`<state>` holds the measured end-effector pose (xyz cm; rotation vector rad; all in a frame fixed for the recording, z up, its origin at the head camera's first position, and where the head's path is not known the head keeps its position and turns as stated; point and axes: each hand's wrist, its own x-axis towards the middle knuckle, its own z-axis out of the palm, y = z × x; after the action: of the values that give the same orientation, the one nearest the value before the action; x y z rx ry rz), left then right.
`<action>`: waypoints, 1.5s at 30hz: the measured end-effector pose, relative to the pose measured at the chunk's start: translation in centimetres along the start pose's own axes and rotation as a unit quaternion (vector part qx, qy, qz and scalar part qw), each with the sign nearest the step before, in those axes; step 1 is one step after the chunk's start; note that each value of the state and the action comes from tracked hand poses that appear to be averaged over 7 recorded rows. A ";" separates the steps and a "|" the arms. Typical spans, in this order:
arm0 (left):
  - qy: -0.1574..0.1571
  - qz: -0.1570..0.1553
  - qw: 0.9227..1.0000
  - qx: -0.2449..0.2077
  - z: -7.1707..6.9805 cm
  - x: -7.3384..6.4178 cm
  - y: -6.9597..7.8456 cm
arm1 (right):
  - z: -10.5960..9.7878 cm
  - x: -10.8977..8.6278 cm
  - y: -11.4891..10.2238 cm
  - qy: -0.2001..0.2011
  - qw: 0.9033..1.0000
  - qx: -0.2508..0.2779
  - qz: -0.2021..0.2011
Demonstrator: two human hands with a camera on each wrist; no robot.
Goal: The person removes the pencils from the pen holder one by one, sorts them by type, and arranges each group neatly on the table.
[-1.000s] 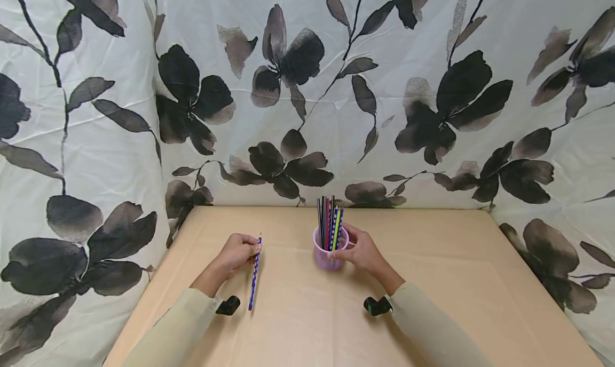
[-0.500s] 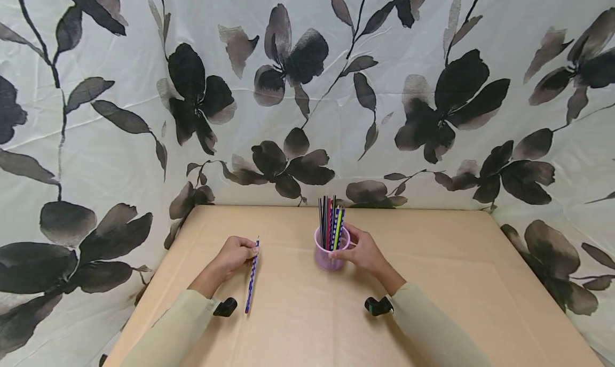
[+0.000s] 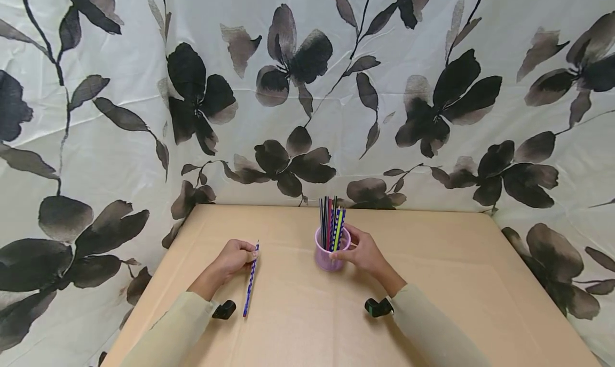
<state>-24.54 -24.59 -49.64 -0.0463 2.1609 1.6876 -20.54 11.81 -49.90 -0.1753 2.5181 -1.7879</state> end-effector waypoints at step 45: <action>0.014 -0.039 0.999 -0.033 1.9 0.9 -0.9 | -2.0 2.3 1.4 -0.035 0.999 0.012 -0.014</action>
<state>-24.60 -22.89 -51.16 -0.1714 2.0954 1.7229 -23.10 13.82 -50.49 -0.2682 2.4579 -1.7870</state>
